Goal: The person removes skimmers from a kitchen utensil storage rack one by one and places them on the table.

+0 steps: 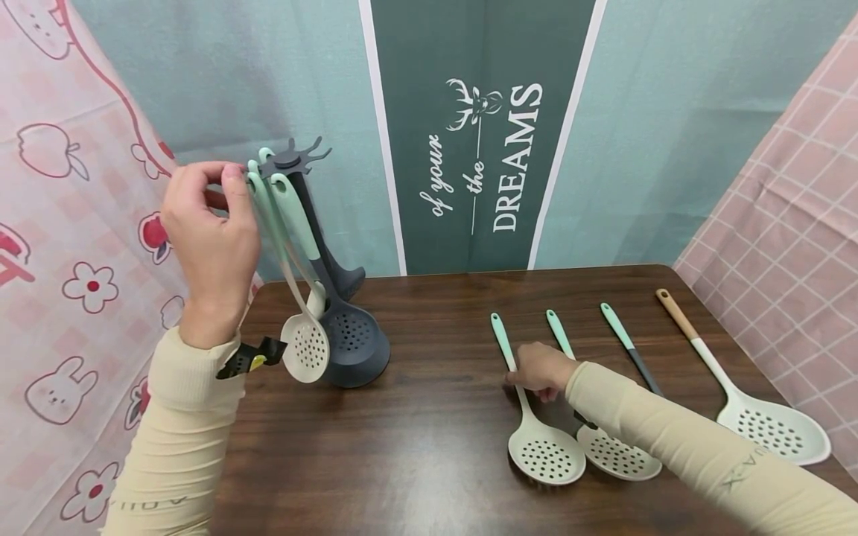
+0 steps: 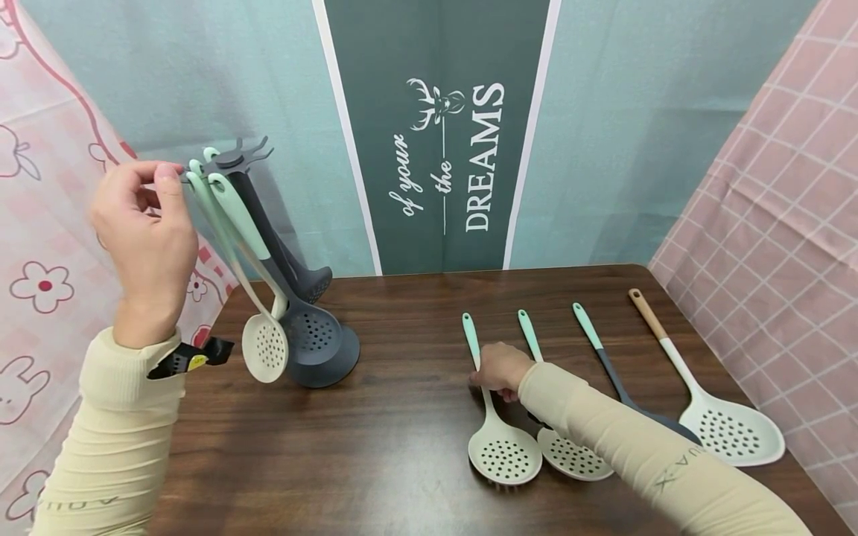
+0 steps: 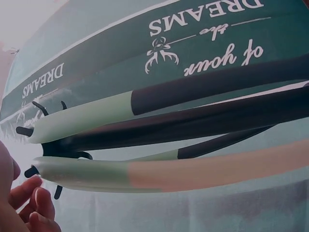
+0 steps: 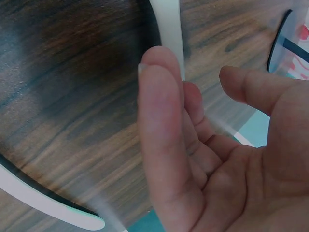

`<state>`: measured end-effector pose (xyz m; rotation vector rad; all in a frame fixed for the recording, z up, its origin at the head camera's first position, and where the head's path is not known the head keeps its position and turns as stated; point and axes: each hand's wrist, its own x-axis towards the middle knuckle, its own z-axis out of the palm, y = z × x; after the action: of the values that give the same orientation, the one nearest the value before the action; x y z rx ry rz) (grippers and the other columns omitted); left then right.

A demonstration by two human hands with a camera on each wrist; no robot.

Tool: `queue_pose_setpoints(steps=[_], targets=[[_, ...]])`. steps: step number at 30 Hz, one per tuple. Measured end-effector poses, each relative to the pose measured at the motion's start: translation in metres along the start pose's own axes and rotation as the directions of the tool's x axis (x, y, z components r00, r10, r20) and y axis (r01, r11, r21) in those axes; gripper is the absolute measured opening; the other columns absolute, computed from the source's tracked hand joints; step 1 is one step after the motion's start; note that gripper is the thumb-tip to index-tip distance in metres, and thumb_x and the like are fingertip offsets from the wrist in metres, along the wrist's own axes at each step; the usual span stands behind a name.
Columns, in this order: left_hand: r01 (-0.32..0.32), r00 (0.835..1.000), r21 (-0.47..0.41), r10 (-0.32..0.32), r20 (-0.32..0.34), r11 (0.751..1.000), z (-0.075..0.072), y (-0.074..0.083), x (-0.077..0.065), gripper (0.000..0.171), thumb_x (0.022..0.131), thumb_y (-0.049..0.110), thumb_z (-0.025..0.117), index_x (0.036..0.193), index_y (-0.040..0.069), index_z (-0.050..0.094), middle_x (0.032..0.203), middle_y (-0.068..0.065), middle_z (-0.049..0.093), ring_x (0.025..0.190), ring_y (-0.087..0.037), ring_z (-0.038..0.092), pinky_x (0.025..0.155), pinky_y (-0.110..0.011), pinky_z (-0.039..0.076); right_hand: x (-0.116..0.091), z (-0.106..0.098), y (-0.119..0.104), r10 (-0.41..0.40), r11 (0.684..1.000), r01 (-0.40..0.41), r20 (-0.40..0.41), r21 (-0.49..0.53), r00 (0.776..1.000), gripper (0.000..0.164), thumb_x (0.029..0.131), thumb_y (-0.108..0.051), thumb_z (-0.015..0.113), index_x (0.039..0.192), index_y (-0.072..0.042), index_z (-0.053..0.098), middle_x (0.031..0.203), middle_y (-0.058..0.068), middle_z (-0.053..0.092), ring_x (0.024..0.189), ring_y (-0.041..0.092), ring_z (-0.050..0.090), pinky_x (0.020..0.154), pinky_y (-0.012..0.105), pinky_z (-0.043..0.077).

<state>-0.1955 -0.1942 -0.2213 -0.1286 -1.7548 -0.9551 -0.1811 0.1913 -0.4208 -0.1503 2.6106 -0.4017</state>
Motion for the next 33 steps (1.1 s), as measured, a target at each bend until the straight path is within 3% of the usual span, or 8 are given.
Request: queue_pose_setpoints(steps=[12,20,26,33], targets=[[0.057,0.998,0.000,-0.057,0.029,0.998,0.002,0.000,-0.002,0.029,0.099,0.020,0.060,0.097,-0.006,0.072,0.085,0.022,0.053,0.075,0.003,0.051,0.072,-0.015,0.042,-0.002,-0.007,-0.006,-0.035,0.999,0.035,-0.009,0.014,0.999,0.039,0.099,-0.026,0.066,0.066,-0.007,0.058,0.051,0.005,0.056,0.042,0.014,0.059,0.042,0.027,0.052],[0.055,0.998,-0.038,-0.055,-0.001,0.998,0.003,0.000,-0.002,0.022,0.098,0.017,0.063,0.090,-0.003,0.070,0.081,0.016,0.056,0.071,0.002,0.053,0.070,-0.017,0.043,-0.003,-0.024,-0.028,-0.131,0.990,0.134,-0.059,0.038,0.990,0.031,0.100,-0.027,0.065,0.077,-0.006,0.065,0.053,0.001,0.054,0.041,0.012,0.056,0.043,0.025,0.048],[0.062,0.998,-0.044,-0.063,-0.013,0.997,0.002,0.000,-0.002,0.019,0.097,0.017,0.066,0.089,0.000,0.069,0.081,0.007,0.059,0.070,0.002,0.052,0.070,-0.018,0.042,-0.006,-0.047,-0.049,-0.240,0.968,0.246,-0.112,0.042,0.964,0.028,0.101,-0.029,0.064,0.081,-0.009,0.065,0.056,0.002,0.058,0.046,0.013,0.060,0.048,0.027,0.048],[0.061,0.998,-0.036,-0.062,-0.009,0.997,0.000,0.000,-0.002,0.023,0.097,0.019,0.068,0.085,-0.002,0.069,0.076,0.019,0.052,0.070,0.003,0.052,0.069,-0.017,0.041,-0.011,-0.079,-0.075,-0.355,0.926,0.373,-0.207,0.055,0.912,0.031,0.101,-0.029,0.064,0.076,-0.011,0.058,0.059,0.001,0.059,0.052,0.013,0.061,0.057,0.030,0.048]])
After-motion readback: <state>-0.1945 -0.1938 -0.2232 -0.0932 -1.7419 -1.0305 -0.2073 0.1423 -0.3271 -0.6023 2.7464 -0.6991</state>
